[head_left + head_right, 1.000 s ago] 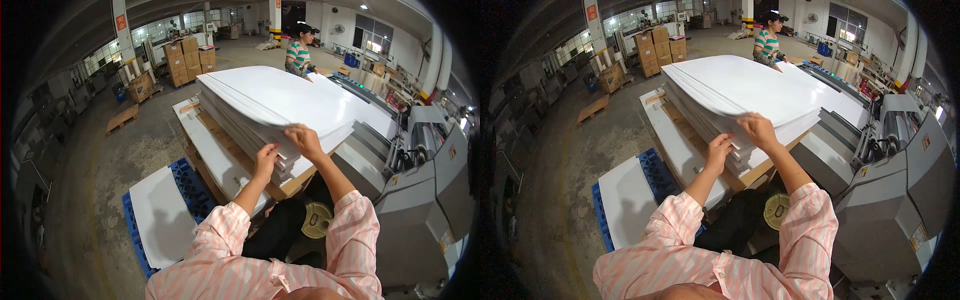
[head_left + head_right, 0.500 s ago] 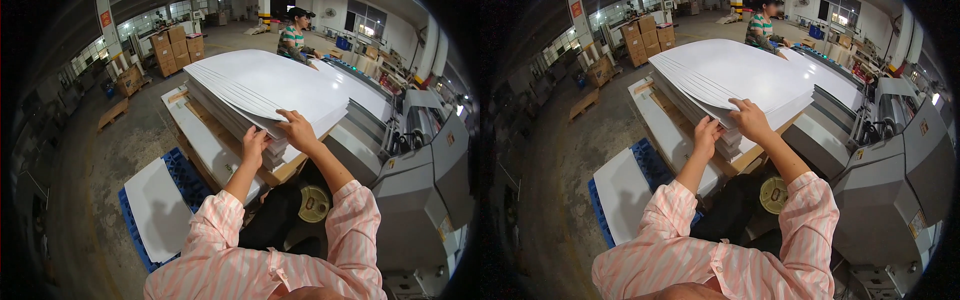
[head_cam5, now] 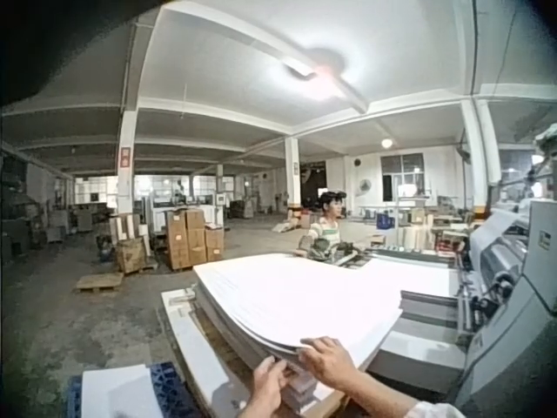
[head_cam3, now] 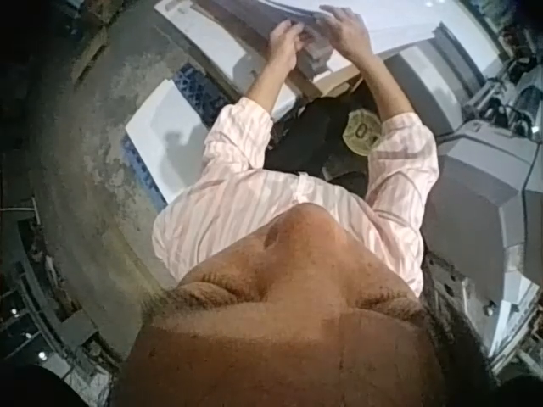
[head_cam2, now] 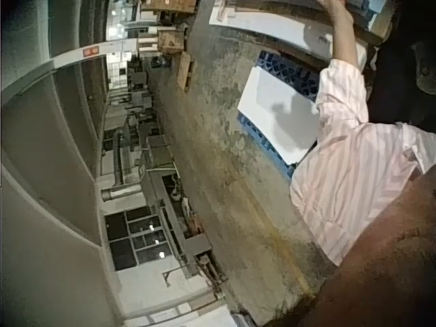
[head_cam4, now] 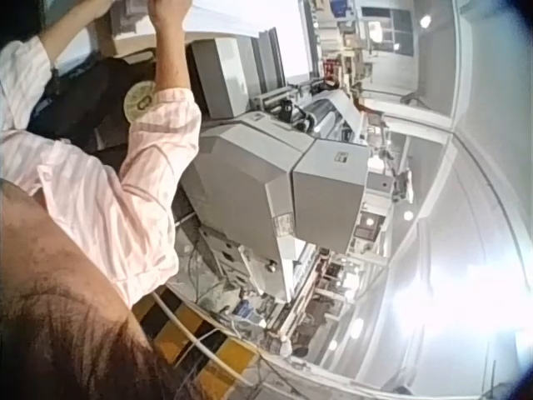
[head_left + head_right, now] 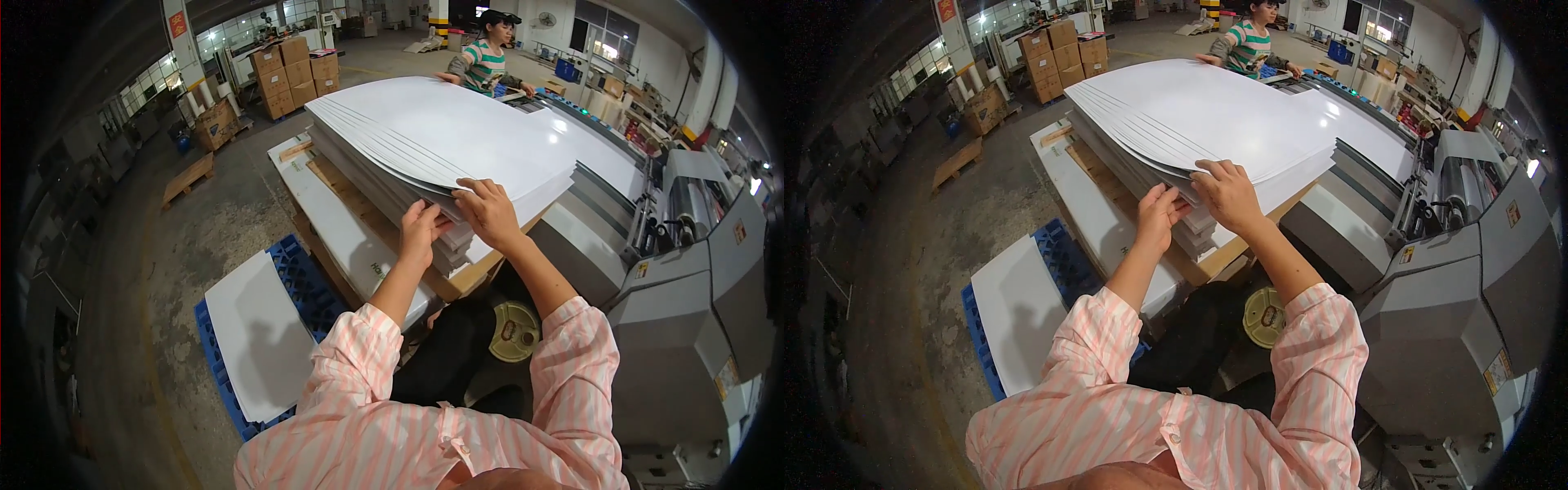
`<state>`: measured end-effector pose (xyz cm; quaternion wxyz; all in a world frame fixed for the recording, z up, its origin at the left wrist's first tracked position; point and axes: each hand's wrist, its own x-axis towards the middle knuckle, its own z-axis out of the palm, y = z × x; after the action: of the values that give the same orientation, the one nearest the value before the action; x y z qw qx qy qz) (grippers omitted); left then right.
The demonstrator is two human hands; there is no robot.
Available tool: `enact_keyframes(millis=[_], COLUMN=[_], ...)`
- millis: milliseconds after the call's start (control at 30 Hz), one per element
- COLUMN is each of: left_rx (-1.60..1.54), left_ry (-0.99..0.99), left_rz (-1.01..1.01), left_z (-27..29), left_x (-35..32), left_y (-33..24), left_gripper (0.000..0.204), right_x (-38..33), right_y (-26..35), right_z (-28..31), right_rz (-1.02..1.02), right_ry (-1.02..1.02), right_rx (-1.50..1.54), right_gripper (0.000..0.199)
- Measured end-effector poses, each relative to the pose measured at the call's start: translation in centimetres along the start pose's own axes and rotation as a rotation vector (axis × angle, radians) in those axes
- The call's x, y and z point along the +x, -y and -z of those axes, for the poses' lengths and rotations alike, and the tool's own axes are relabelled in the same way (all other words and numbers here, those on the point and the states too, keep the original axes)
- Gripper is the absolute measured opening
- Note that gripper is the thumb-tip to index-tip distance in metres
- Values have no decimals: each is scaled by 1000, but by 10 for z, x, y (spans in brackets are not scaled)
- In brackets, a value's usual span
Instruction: The recorder is handling and stacking large white sheets being processed by an industrial machine in a factory setting.
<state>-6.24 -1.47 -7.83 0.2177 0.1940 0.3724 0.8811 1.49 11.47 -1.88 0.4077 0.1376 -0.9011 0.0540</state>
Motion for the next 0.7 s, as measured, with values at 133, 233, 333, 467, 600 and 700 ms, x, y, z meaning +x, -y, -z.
enact_keyframes(millis=[133, 233, 333, 467, 600, 700], left_rx=[57, 191, 216, 220, 308, 278], left_ry=[-182, -275, -121, -16, -43, -34], left_rz=[5, -40, 9, 82, 50, 84], left_z=[-16, -16, -5, -11, 0, -2], left_x=[-3, -3, -3, -6, -4, -8], left_y=[0, -2, -1, 2, 10, 8], left_gripper=[19, 18, 18, 19, 16, 14], right_x=[-4, -1, 1, 12, 45, 48], right_y=[-1, 2, -4, -25, -41, -47], right_z=[-1, 1, -5, -9, -7, -3], right_rz=[10, 0, -93, -293, -741, -824], right_ry=[-13, -17, -34, 74, -67, -170], right_rx=[-40, -27, 109, 297, 638, 652], right_gripper=[17, 19, 23, 20, 32, 28])
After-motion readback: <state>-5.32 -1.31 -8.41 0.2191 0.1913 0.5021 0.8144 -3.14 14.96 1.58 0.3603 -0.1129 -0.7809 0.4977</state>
